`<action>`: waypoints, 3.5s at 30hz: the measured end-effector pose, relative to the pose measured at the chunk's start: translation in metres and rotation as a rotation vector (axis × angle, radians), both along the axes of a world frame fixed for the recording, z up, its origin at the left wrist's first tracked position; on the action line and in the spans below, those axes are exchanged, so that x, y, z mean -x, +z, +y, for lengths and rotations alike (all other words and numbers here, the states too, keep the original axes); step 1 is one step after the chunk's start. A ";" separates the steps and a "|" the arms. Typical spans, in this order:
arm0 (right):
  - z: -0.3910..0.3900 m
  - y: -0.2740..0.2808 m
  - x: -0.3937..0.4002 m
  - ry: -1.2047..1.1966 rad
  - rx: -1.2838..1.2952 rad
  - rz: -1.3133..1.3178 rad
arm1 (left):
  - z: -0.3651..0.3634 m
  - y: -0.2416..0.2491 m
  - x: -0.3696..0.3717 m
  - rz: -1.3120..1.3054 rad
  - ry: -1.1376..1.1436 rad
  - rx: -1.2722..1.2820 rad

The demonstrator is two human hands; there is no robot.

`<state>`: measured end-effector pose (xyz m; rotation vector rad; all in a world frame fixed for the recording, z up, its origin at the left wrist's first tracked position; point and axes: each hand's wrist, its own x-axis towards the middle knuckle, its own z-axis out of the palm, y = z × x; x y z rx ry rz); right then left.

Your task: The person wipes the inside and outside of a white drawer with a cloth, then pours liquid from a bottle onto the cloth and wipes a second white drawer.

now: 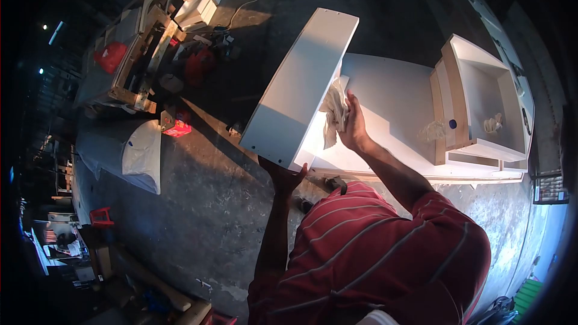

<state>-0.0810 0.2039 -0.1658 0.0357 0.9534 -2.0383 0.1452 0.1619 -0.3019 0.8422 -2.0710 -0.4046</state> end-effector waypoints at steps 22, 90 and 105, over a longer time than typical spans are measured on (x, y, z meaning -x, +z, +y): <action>-0.134 0.051 0.269 -0.164 -0.930 1.985 | 0.000 -0.026 -0.007 -0.055 0.030 -0.103; -0.108 -0.164 0.107 0.447 -0.674 1.919 | 0.012 -0.019 -0.042 -0.356 -0.053 -0.458; -0.098 -0.204 0.062 0.688 -0.384 2.191 | 0.017 -0.015 -0.042 -0.207 -0.027 -0.455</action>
